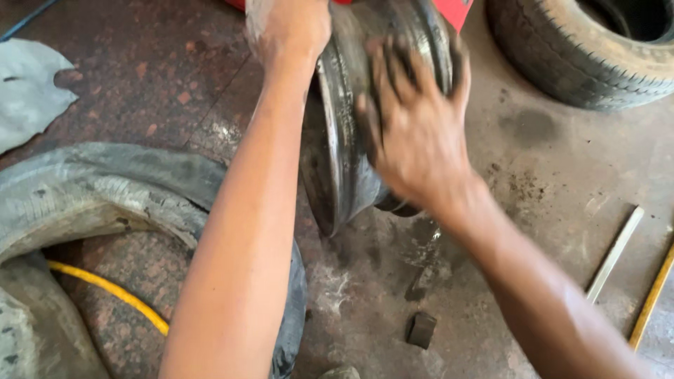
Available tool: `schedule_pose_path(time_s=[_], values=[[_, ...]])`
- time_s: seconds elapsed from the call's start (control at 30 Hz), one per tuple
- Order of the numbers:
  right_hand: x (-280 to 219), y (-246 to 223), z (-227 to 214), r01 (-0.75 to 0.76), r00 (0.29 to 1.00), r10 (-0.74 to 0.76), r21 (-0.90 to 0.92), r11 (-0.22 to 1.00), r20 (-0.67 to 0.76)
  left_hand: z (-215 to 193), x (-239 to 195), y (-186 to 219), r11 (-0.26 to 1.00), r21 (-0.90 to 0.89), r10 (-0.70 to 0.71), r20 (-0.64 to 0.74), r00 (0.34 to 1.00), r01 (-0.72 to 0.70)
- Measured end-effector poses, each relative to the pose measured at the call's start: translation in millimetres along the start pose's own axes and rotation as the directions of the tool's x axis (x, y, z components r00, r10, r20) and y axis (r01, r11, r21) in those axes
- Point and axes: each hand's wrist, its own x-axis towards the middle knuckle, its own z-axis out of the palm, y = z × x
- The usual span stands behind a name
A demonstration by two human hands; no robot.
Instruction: The person scrubs a metal wheel rim with a small abrasive block, rotating the rim to clean different sections. The rim is held in place by a red machine while the person works around its circumference.
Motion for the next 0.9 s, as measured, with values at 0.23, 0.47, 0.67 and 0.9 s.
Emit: schedule_pose_path(time_s=[0.23,0.47,0.67,0.9], values=[[-70.3,-19.1,2.1,0.041,0.998,-0.035,0.125,0.991,-0.049,24.4,-17.0,-24.0,0.971,0.066,0.239,-0.145,0.96,-0.231],[-76.5,-41.6,4.2,0.083,0.992,-0.056,0.259,0.962,-0.111,21.9,-5.2,-18.9,0.966,-0.226,-0.114,0.079,0.99,0.129],[-32.1,-24.0,7.2,0.122,0.98,-0.063,0.314,0.942,-0.19,62.7,10.5,-57.8,0.966,-0.005,0.258,0.03,0.966,-0.258],[-7.5,-36.4,-10.1,0.004,0.934,0.322,0.907,0.421,-0.153,112.9,24.8,-91.6,0.951,-0.096,0.307,0.158,0.938,-0.295]])
